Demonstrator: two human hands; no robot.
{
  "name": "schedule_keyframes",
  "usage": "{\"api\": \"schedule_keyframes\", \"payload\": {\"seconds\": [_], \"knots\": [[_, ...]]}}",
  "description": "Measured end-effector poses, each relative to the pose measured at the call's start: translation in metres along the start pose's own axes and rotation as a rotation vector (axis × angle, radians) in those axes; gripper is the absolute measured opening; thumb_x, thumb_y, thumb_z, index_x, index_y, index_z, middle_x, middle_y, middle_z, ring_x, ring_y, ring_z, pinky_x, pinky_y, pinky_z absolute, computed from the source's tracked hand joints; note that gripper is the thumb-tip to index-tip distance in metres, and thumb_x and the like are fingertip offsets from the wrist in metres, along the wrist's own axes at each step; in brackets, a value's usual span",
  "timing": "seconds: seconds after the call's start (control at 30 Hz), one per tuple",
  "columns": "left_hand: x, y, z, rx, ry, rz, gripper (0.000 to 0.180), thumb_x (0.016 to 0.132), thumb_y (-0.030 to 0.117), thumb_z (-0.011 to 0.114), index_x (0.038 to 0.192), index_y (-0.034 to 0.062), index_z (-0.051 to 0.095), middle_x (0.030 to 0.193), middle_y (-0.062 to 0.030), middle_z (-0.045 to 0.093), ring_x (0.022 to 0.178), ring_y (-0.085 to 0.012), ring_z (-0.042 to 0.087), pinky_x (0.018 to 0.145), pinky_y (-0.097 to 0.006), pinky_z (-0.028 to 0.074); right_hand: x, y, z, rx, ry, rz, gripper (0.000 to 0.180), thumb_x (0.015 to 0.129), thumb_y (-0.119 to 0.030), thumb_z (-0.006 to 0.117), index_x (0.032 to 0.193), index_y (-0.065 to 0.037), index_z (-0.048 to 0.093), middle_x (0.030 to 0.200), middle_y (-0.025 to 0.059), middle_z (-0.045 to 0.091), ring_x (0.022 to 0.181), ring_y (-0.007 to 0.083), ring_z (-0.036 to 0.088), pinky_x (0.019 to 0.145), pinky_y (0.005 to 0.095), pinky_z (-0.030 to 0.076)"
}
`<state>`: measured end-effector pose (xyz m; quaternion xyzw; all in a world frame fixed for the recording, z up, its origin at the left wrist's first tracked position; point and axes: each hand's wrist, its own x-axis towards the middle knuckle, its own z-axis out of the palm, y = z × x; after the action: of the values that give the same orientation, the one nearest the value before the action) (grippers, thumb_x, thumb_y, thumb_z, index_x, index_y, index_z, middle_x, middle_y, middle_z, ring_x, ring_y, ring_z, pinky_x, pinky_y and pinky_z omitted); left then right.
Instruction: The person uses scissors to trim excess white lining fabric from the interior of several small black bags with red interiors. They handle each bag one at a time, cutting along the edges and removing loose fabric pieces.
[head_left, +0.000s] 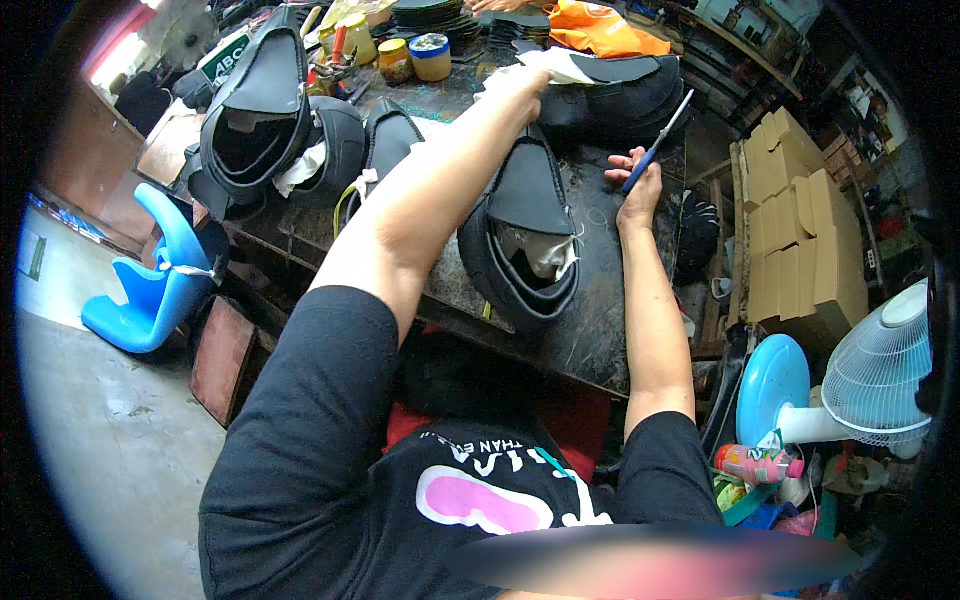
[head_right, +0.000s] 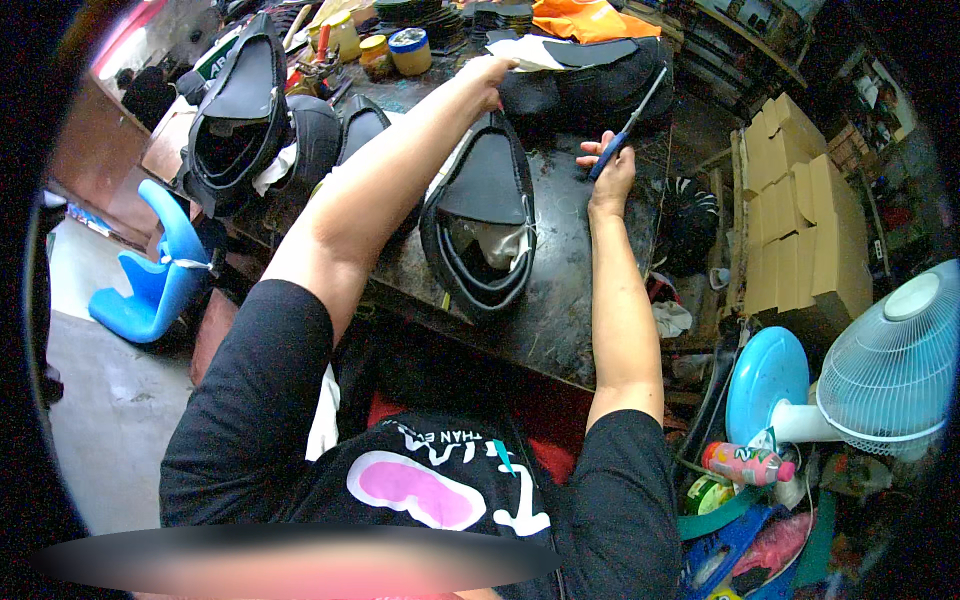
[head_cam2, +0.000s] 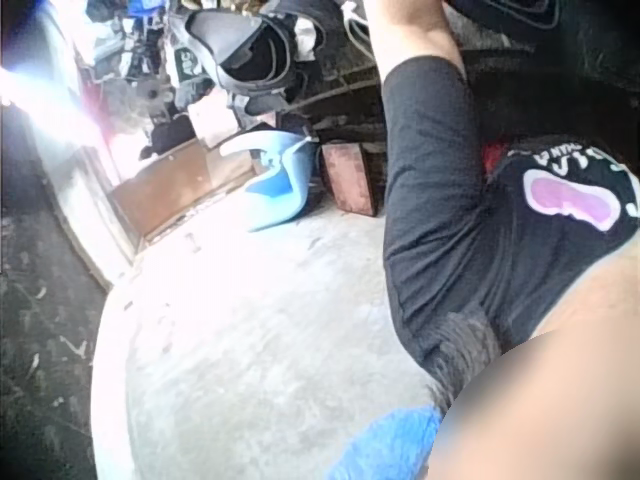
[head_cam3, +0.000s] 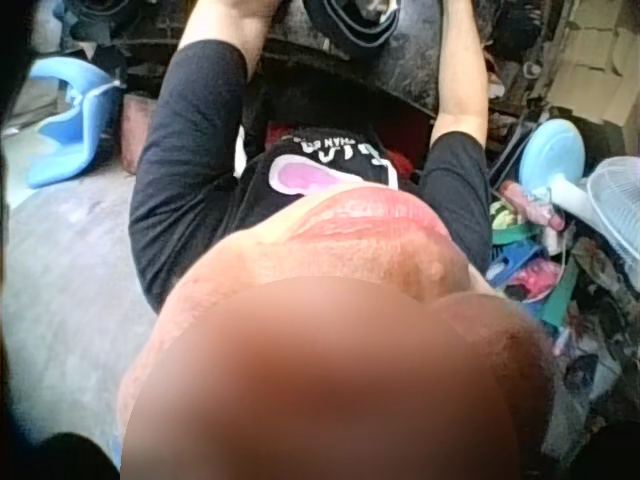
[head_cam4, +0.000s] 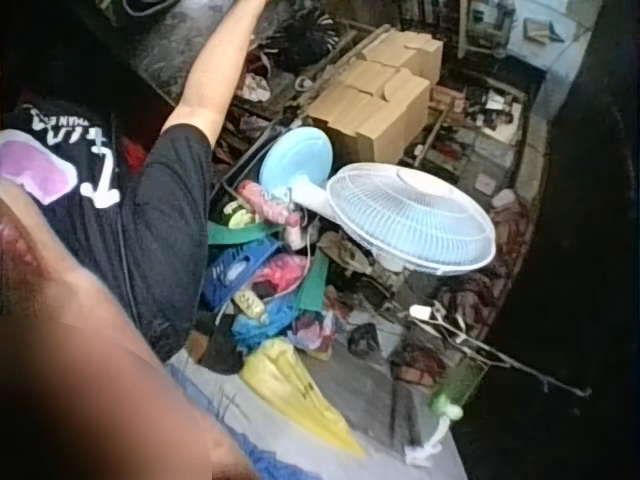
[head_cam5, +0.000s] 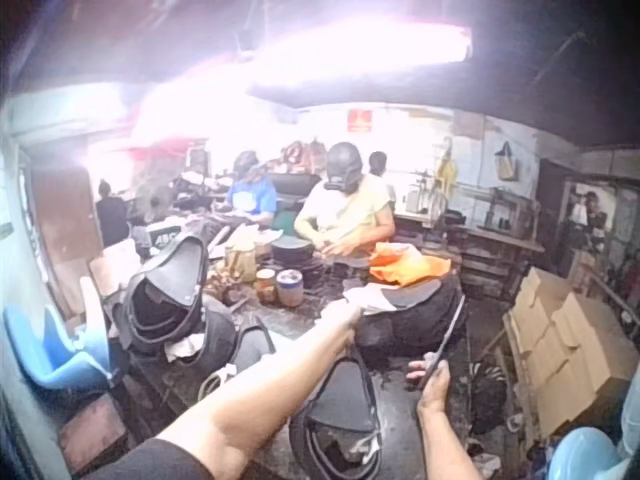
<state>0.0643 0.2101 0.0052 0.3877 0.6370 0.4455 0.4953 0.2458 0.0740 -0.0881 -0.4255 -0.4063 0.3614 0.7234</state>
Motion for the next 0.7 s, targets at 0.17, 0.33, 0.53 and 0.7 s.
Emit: {"api": "schedule_keyframes", "payload": {"seconds": [0.17,0.33,0.53,0.7], "knots": [[-0.009,0.012,0.037,-0.211,0.072,0.133,0.034,0.089,0.015,0.065,0.116,-0.003,0.058,0.112,-0.0184,0.065,0.095,-0.028,0.066,0.085,-0.044,0.051,0.01,0.016,-0.005,0.084,0.155,-0.11,0.036,0.097,-0.036,0.056,0.104,-0.004,0.041,0.113,0.0208,0.063,0.069,0.022,0.067,0.064,0.0302,0.053],[-0.059,0.047,0.0,-0.844,-0.239,0.14,0.024,0.093,0.014,0.054,0.11,-0.0016,0.058,0.101,-0.0172,0.066,0.093,-0.0272,0.065,0.087,-0.045,0.052,0.017,0.028,-0.011,0.182,0.136,-0.074,0.049,0.092,-0.047,0.06,0.114,-0.009,0.038,0.119,0.0169,0.06,0.071,0.0245,0.068,0.066,0.0344,0.052],[-0.088,0.082,-0.088,-1.028,-0.496,0.215,0.026,0.1,0.015,0.044,0.109,-0.0048,0.058,0.104,-0.0182,0.066,0.092,-0.029,0.067,0.087,-0.044,0.055,0.011,0.018,-0.017,0.256,0.186,0.035,0.045,0.088,-0.037,0.071,0.096,-0.015,0.032,0.098,0.0084,0.058,0.074,0.0214,0.068,0.06,0.0304,0.052],[-0.117,0.058,-0.166,-1.137,-0.852,0.332,0.031,0.092,0.012,0.055,0.115,-0.0089,0.053,0.115,-0.0253,0.06,0.106,-0.0367,0.06,0.093,-0.047,0.051,0.009,0.007,-0.01,0.175,0.211,-0.041,0.053,0.078,-0.033,0.082,0.092,-0.01,0.036,0.09,0.0087,0.055,0.066,0.0181,0.061,0.06,0.0289,0.051]]}}
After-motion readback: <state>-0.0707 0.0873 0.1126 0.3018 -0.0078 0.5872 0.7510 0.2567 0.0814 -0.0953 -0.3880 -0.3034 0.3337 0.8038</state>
